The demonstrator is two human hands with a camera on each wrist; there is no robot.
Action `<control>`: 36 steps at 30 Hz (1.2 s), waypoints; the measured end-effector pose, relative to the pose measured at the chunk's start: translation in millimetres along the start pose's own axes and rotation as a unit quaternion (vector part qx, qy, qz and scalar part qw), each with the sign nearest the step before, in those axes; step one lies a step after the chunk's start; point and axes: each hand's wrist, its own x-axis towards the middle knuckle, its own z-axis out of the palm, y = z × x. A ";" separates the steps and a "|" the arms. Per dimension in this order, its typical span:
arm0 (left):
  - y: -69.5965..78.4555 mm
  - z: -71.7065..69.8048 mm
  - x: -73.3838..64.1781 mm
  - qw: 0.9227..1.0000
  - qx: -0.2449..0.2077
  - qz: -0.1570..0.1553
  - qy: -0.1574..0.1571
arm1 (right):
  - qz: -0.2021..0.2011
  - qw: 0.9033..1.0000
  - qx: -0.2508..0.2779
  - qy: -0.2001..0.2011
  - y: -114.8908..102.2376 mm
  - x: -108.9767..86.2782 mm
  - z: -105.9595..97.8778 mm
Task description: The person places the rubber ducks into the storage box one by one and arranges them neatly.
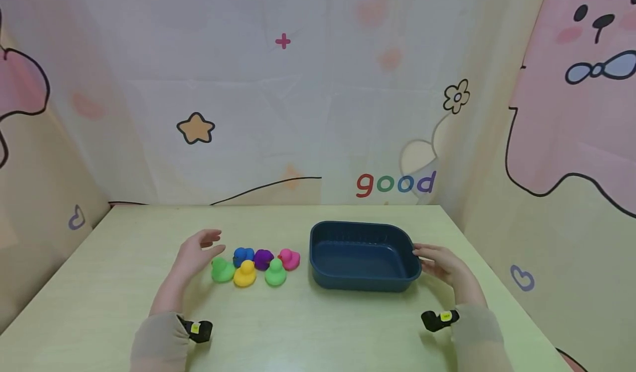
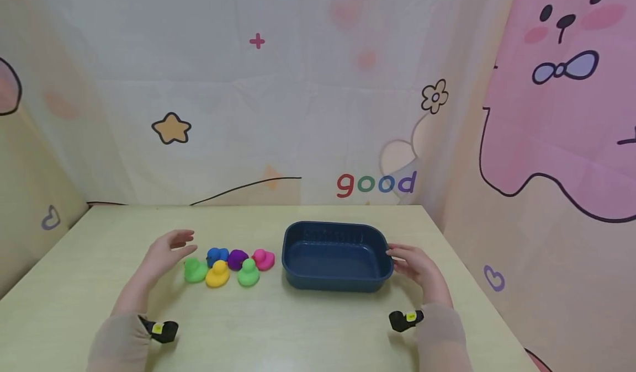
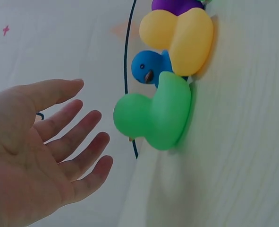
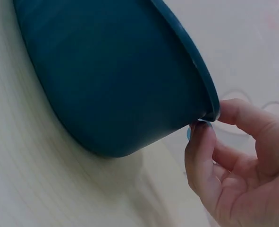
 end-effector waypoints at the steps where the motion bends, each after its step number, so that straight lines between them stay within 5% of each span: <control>1: -1.8 -1.2 -0.4 1.000 -0.002 -0.002 -0.004 | -0.002 1.000 0.005 -0.003 1.9 1.0 -0.2; 15: -24.2 -15.4 -5.7 0.993 -0.030 -0.016 -0.111 | -0.041 0.995 0.084 -0.030 22.3 10.7 2.0; 23: -32.7 -15.3 -8.1 0.985 -0.036 0.017 -0.166 | -0.037 0.996 0.082 -0.017 24.4 17.3 15.0; 36: -38.2 -8.4 -6.2 0.988 -0.017 0.016 -0.153 | -0.039 0.989 0.142 -0.030 28.9 25.6 30.8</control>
